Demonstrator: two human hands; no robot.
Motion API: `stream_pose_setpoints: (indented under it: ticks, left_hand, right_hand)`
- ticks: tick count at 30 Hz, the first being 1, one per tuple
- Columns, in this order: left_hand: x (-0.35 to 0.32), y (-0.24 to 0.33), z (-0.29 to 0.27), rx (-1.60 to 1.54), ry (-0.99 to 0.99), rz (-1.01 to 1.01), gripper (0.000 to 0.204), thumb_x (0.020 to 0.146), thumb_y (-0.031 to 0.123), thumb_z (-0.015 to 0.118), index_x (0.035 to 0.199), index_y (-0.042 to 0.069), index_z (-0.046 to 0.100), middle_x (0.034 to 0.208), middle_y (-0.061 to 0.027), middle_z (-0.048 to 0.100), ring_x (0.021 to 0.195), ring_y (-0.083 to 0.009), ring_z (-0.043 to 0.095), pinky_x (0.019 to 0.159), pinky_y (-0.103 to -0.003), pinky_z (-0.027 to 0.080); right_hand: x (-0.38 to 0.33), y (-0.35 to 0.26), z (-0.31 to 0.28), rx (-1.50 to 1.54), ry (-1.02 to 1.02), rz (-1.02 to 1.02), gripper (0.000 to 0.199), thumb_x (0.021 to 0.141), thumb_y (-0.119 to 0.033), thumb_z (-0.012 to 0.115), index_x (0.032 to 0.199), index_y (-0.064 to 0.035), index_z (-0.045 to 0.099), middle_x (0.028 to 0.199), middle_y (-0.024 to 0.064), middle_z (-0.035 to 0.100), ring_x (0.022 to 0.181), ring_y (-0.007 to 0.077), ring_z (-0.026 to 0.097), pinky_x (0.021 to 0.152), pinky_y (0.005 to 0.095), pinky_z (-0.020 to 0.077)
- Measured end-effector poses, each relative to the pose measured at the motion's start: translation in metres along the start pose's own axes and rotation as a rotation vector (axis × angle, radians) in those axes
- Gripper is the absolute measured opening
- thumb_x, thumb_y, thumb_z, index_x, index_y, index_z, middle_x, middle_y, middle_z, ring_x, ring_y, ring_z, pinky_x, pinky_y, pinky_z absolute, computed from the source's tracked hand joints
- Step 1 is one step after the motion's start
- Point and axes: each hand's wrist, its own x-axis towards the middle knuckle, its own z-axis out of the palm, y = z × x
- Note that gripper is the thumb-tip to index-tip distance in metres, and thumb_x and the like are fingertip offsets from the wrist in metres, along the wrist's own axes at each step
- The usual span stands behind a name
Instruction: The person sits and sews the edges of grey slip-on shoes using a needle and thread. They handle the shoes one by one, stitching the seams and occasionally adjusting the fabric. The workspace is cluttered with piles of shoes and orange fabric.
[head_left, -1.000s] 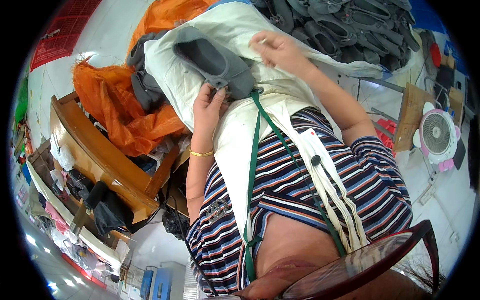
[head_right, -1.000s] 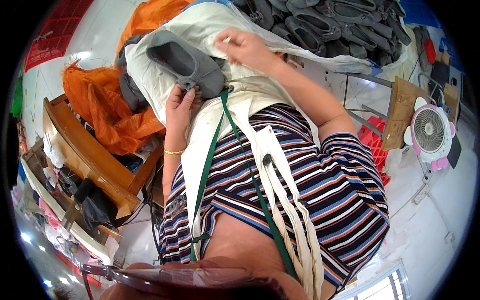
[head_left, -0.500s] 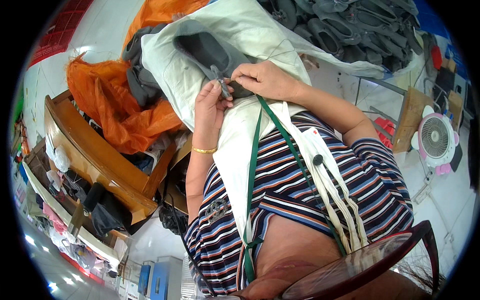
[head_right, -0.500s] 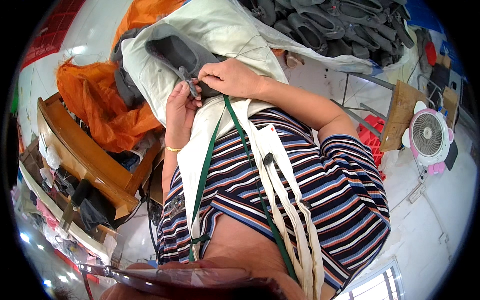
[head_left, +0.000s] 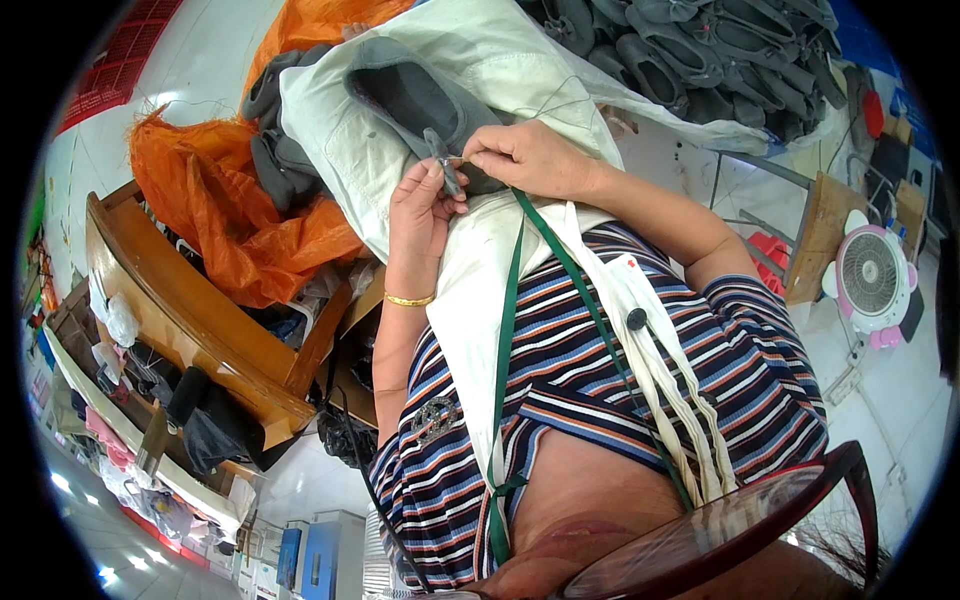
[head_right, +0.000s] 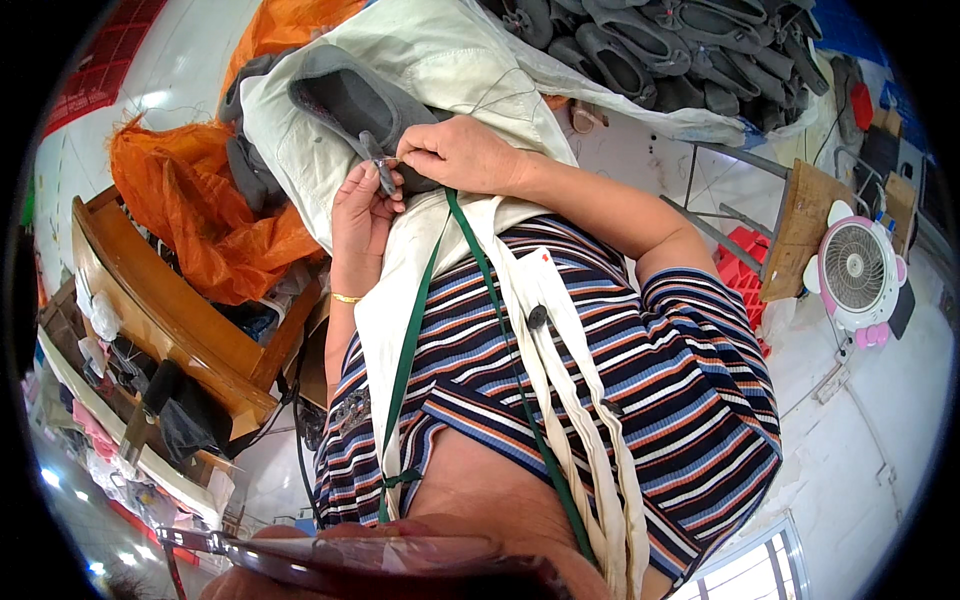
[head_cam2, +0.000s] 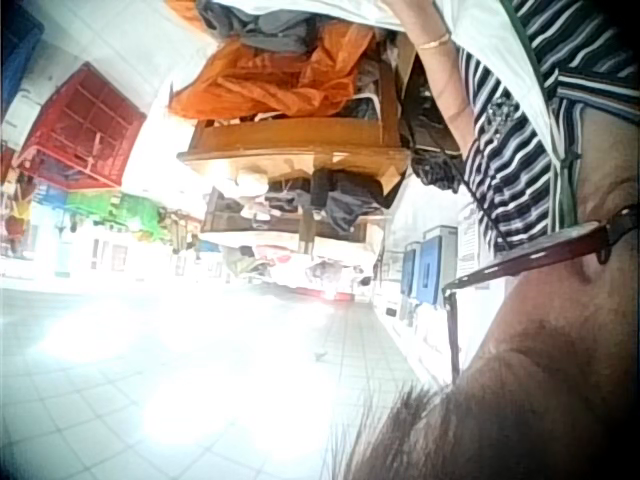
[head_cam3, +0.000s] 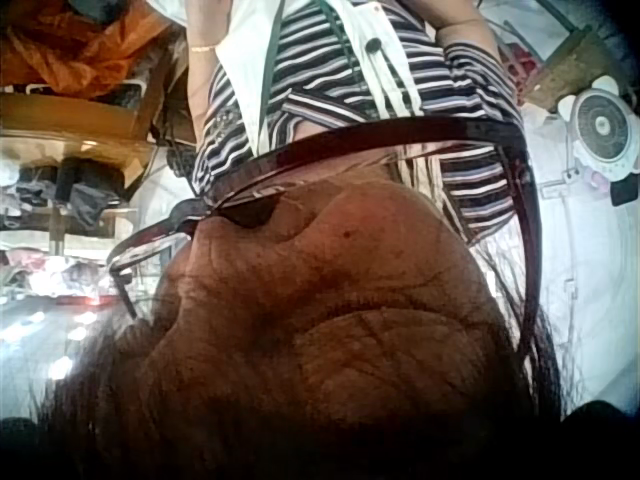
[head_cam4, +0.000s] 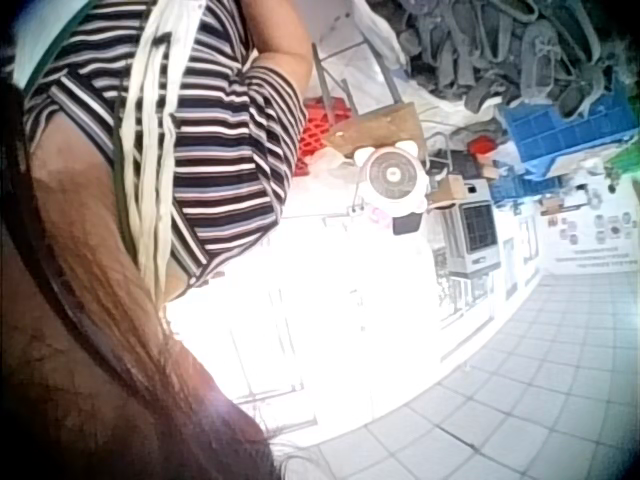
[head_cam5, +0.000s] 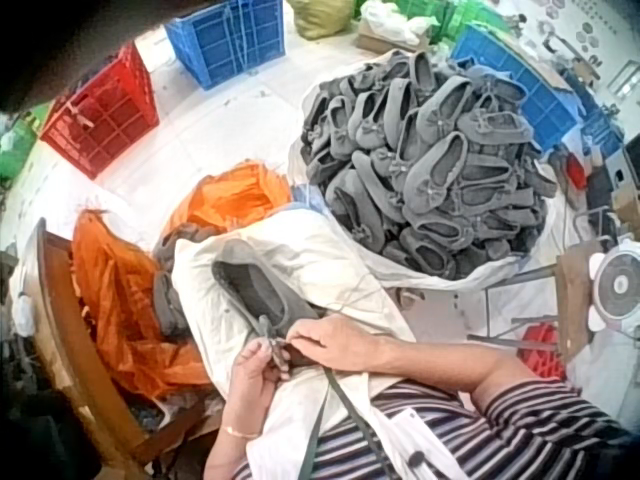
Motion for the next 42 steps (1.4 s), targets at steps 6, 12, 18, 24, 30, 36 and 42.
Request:
stream_pose_setpoints:
  ticks: [6,12,18,24,30,36,42]
  left_hand:
    - [-0.001,0.001,0.000,0.017,0.001,-0.006,0.023,0.101,0.018,0.054,0.109,-0.001,0.064,0.087,-0.0080,0.067,0.068,-0.0127,0.061,0.062,-0.024,0.052]
    - [0.000,-0.001,0.000,-0.001,0.024,0.011,0.021,0.100,0.017,0.055,0.105,-0.001,0.064,0.086,-0.0105,0.068,0.064,-0.0135,0.063,0.060,-0.024,0.055]
    - [-0.003,0.002,0.005,0.134,0.074,0.041,0.023,0.101,0.020,0.056,0.106,0.000,0.065,0.087,-0.0075,0.068,0.067,-0.0117,0.062,0.062,-0.023,0.054]
    - [-0.005,-0.001,0.006,0.239,0.152,0.124,0.022,0.100,0.020,0.056,0.108,0.002,0.066,0.093,-0.0040,0.068,0.078,-0.0106,0.064,0.069,-0.026,0.056]
    - [-0.004,-0.001,0.006,0.179,0.118,0.163,0.015,0.096,0.014,0.063,0.106,0.003,0.067,0.091,-0.0021,0.068,0.080,-0.0101,0.066,0.071,-0.026,0.057]
    - [-0.001,-0.001,0.000,0.252,0.134,0.187,0.012,0.088,0.009,0.072,0.096,0.000,0.071,0.085,0.0012,0.067,0.075,-0.0040,0.057,0.067,-0.018,0.047]
    - [-0.005,0.008,0.006,0.321,0.164,0.156,0.011,0.086,0.006,0.074,0.094,-0.001,0.072,0.083,0.0003,0.068,0.072,-0.0045,0.057,0.066,-0.018,0.045]
  right_hand:
    - [0.001,-0.001,0.000,0.001,0.007,-0.005,0.017,0.093,-0.016,0.058,0.103,-0.0041,0.066,0.078,0.0099,0.067,0.066,0.0172,0.061,0.064,0.0295,0.0488]
    - [0.001,0.001,0.001,-0.011,0.001,-0.006,0.017,0.093,-0.016,0.058,0.103,-0.0043,0.066,0.077,0.0098,0.066,0.065,0.0173,0.061,0.063,0.0297,0.0486]
    - [0.002,-0.003,-0.002,-0.022,-0.021,-0.019,0.018,0.093,-0.015,0.057,0.103,-0.0035,0.067,0.080,0.0112,0.067,0.067,0.0194,0.063,0.065,0.0299,0.0494]
    - [0.005,0.001,0.001,-0.009,0.044,-0.073,0.019,0.089,-0.016,0.059,0.100,-0.0044,0.068,0.080,0.0117,0.069,0.066,0.0220,0.064,0.066,0.0308,0.0510]
    - [0.007,-0.004,-0.008,0.106,-0.094,0.033,0.018,0.093,-0.014,0.059,0.103,-0.0031,0.069,0.073,0.0032,0.063,0.063,0.0083,0.056,0.060,0.0243,0.0458]
    - [0.009,0.000,-0.006,0.173,-0.142,0.159,0.016,0.095,-0.014,0.058,0.101,-0.0025,0.067,0.071,0.0003,0.060,0.061,0.0059,0.054,0.057,0.0228,0.0433]
    - [0.011,0.000,0.003,0.153,-0.118,0.173,0.015,0.095,-0.017,0.060,0.099,-0.0034,0.065,0.068,0.0034,0.060,0.060,0.0088,0.054,0.058,0.0262,0.0464]
